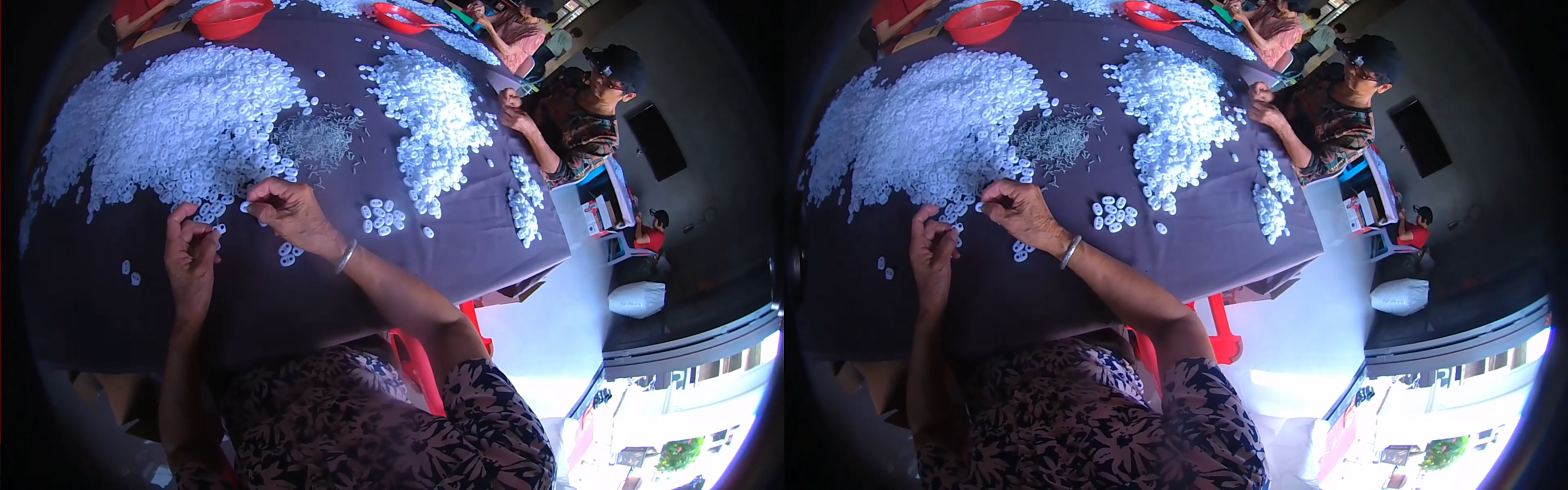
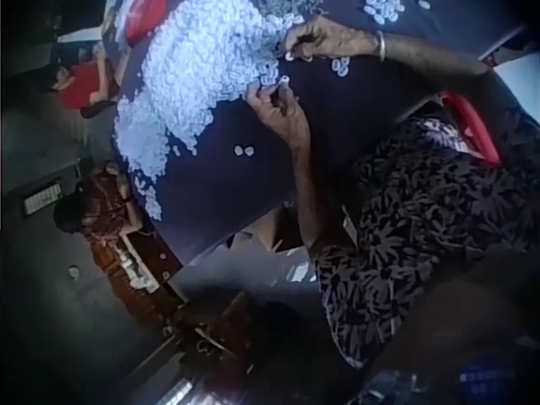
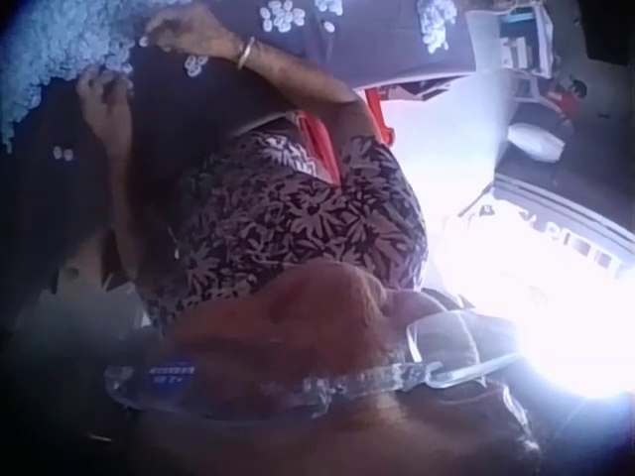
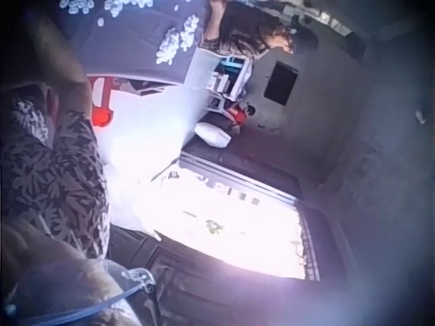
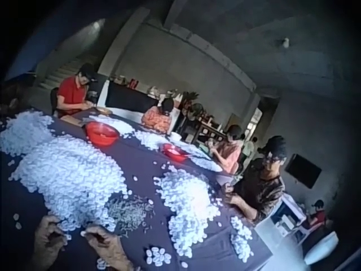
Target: The person assembles plastic toggles by inserting pins into plastic components by hand and placing the finished pieces on the table.
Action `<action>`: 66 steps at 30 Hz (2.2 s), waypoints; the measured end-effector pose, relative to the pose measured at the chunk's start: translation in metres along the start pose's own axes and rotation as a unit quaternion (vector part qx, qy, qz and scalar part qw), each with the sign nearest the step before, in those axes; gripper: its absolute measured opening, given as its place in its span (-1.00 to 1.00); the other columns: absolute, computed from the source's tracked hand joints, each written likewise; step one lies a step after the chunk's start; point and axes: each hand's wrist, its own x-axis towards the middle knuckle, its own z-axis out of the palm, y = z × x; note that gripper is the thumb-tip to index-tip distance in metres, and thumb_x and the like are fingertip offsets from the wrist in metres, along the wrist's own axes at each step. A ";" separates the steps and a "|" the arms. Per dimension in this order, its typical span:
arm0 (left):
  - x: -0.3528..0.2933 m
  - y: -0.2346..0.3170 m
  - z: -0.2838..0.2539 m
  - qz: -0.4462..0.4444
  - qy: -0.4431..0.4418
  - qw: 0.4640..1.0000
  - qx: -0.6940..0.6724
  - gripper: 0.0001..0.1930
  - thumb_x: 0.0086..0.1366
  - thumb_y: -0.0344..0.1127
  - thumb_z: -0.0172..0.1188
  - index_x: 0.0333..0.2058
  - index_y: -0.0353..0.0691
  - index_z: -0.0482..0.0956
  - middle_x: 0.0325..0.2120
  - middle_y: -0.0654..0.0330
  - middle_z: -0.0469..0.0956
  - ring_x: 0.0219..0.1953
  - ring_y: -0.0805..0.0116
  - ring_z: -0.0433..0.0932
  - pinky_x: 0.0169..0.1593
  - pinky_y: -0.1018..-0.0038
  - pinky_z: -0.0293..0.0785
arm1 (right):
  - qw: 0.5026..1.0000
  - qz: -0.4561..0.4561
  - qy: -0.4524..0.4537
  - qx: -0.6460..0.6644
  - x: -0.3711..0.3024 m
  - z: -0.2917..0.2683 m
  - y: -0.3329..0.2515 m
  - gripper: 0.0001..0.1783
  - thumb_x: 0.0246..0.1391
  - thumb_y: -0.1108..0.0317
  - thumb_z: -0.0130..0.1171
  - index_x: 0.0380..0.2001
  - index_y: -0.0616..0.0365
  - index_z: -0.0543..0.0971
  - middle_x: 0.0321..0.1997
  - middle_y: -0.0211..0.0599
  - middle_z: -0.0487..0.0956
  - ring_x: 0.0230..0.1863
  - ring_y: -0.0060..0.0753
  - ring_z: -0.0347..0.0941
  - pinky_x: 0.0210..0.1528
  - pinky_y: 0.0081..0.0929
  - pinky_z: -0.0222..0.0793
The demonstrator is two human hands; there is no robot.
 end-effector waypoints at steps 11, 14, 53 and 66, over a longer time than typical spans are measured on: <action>0.000 0.005 0.003 -0.003 0.004 1.000 0.009 -0.55 0.16 -0.58 0.11 0.03 -0.28 0.25 -0.48 0.35 0.41 -0.50 0.69 0.33 -0.47 0.76 0.24 | 0.999 -0.044 0.012 -0.008 0.003 0.000 0.010 -0.91 0.07 0.43 0.20 -0.34 0.18 0.55 -0.60 -0.59 0.44 -0.64 -0.86 0.26 -0.66 -0.76 0.18; -0.001 0.004 0.002 0.003 0.007 1.000 0.015 -0.56 0.16 -0.59 0.11 0.03 -0.28 0.26 -0.48 0.36 0.41 -0.50 0.69 0.33 -0.47 0.76 0.24 | 0.999 -0.036 0.011 0.004 0.003 0.001 0.008 -0.91 0.07 0.43 0.20 -0.34 0.17 0.55 -0.59 -0.59 0.45 -0.65 -0.85 0.26 -0.66 -0.77 0.19; -0.006 -0.007 -0.005 0.089 -0.024 0.984 0.149 -0.60 0.16 -0.60 0.16 -0.03 -0.20 0.34 -0.32 0.29 0.39 -0.35 0.62 0.39 -0.35 0.67 0.38 | 0.998 0.009 -0.021 0.063 -0.003 -0.004 0.002 -0.83 0.13 0.48 0.10 -0.19 0.15 0.57 -0.47 -0.49 0.50 -0.54 -0.71 0.36 -0.49 -0.69 0.36; -0.007 0.013 0.007 0.037 -0.009 0.991 0.127 -0.63 0.10 -0.49 0.20 -0.09 -0.29 0.36 -0.53 0.22 0.54 -0.50 0.51 0.52 -0.37 0.59 0.45 | 0.996 0.043 -0.005 0.074 -0.001 0.007 -0.010 -0.86 0.10 0.50 0.12 -0.26 0.27 0.58 -0.43 -0.36 0.55 -0.51 -0.68 0.36 -0.54 -0.68 0.32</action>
